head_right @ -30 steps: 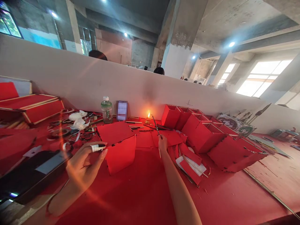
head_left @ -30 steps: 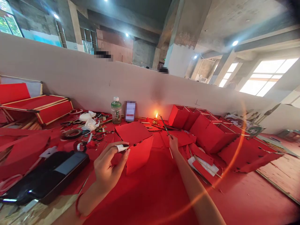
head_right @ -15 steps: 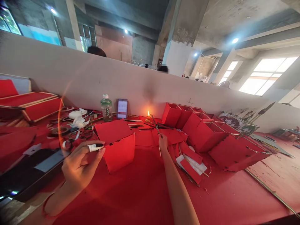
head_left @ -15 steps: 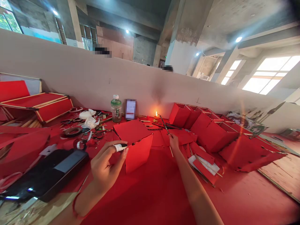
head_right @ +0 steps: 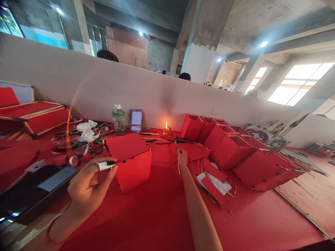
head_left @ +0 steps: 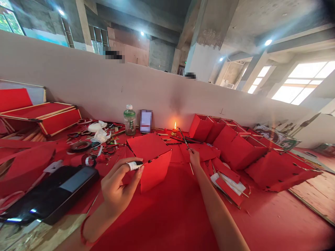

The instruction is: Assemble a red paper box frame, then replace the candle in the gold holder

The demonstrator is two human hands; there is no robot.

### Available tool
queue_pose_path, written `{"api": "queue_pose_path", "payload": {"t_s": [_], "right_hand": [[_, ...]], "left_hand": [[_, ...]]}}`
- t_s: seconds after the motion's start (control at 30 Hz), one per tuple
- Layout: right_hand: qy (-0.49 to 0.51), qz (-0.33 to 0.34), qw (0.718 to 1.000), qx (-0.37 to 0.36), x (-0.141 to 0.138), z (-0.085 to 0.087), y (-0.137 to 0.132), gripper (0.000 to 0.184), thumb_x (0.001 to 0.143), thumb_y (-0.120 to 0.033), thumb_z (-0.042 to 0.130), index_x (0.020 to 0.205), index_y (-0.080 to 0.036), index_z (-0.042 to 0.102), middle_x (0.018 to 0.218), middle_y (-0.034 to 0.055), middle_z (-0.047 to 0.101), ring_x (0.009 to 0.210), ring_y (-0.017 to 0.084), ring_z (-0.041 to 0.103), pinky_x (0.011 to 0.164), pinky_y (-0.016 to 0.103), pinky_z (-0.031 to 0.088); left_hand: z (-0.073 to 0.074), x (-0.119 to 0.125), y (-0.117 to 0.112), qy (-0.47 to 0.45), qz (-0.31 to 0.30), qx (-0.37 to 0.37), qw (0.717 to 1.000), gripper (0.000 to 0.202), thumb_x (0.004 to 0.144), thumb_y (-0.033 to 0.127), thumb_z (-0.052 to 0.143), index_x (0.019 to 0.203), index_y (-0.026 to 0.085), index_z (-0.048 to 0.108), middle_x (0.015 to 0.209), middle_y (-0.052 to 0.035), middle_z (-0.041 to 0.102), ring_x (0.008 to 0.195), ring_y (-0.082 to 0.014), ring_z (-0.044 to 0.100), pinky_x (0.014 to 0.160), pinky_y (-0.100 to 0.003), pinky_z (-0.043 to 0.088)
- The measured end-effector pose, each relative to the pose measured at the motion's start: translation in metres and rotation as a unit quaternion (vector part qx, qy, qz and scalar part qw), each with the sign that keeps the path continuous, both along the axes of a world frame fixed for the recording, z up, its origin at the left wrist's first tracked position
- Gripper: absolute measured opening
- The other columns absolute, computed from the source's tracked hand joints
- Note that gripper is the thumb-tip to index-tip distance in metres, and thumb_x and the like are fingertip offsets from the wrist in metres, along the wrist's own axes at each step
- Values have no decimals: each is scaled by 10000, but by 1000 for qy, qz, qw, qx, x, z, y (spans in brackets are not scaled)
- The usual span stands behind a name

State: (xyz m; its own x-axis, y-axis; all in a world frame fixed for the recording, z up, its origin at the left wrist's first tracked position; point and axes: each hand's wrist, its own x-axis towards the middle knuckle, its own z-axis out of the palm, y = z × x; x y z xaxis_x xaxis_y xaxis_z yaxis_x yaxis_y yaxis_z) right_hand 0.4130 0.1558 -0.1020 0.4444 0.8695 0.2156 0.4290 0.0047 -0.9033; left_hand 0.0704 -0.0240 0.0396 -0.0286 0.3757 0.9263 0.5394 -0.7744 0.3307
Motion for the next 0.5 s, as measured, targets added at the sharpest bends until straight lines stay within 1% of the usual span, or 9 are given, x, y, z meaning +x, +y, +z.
{"api": "queue_pose_path", "payload": {"t_s": [0.27,0.5], "right_hand": [[3,-4,1000,6,0,0,0,312,981,-452,629,998,-149,704,1023,53,738,959,182,697,921,404,556],[0,0,1000,14,0,1,-1,292,983,-434,631,976,-148,692,983,43,724,911,172,688,878,383,566]], "left_hand": [[-8,-1,1,-10,-19,-6,1000,168,865,47,684,945,193,661,986,-39,726,866,-154,702,815,-273,573],[-4,0,-2,-11,-13,-6,1000,147,872,59,679,924,196,662,970,-37,729,839,-152,707,777,-266,579]]}}
